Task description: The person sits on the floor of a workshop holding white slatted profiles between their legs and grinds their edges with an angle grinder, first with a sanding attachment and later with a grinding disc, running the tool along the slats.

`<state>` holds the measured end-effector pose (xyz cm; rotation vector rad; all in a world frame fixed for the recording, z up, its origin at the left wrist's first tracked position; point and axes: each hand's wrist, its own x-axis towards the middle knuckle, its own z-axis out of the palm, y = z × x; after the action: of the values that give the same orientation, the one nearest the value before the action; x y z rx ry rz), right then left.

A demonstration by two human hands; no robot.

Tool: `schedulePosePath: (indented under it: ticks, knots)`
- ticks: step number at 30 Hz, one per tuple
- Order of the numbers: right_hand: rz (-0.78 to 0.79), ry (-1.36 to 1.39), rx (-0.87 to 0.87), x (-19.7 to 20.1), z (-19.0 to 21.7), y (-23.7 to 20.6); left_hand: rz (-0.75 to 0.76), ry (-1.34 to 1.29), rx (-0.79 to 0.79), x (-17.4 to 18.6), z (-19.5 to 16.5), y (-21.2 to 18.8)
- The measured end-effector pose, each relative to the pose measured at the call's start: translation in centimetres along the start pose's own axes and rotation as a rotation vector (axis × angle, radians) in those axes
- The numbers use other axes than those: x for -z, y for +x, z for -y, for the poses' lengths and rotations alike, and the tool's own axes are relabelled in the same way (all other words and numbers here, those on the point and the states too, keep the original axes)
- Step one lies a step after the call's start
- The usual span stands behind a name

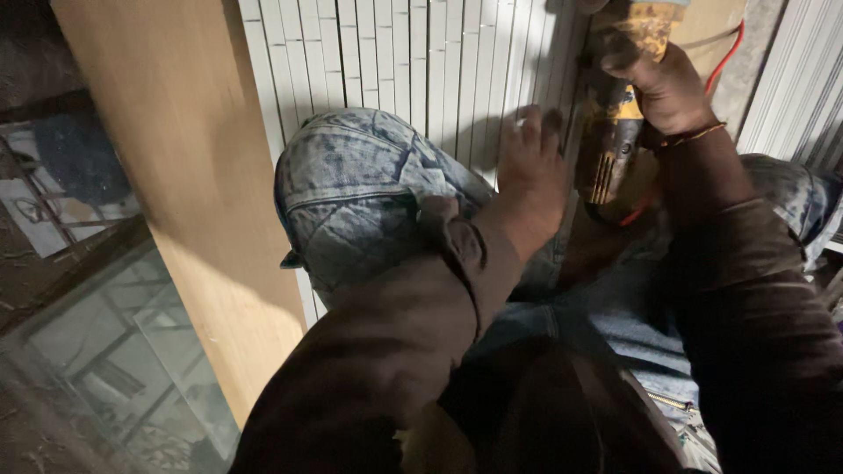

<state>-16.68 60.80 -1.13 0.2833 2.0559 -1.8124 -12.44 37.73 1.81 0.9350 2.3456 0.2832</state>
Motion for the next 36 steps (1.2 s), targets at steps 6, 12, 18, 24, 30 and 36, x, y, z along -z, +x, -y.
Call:
schedulePosePath:
  ticks: [6, 12, 18, 24, 30, 36]
  knots:
    - [-0.013, -0.164, -0.008, -0.1, 0.5, -0.1, 0.257, 0.068, -0.034, 2.7, 0.3, -0.5]
    - [-0.012, -0.011, -0.039, -0.2, 0.3, 0.5, 0.258, 0.107, -0.044, 1.6, 0.2, 0.1]
    - [-0.023, 0.055, -0.09, 0.4, -0.6, 0.4, 0.242, 0.075, 0.015, 1.5, -0.2, 0.7]
    - [-0.009, 0.038, -0.075, 0.8, -0.7, 0.6, 0.432, 0.125, -0.077, 3.8, 0.3, 0.4]
    - [0.005, 0.071, -0.074, 0.5, 0.0, 0.5, 0.365, 0.063, -0.058, 3.5, 0.3, 0.0]
    - [0.017, -0.034, -0.069, 0.0, 1.1, 0.6, 0.247, 0.008, -0.001, 2.4, 0.1, 0.2]
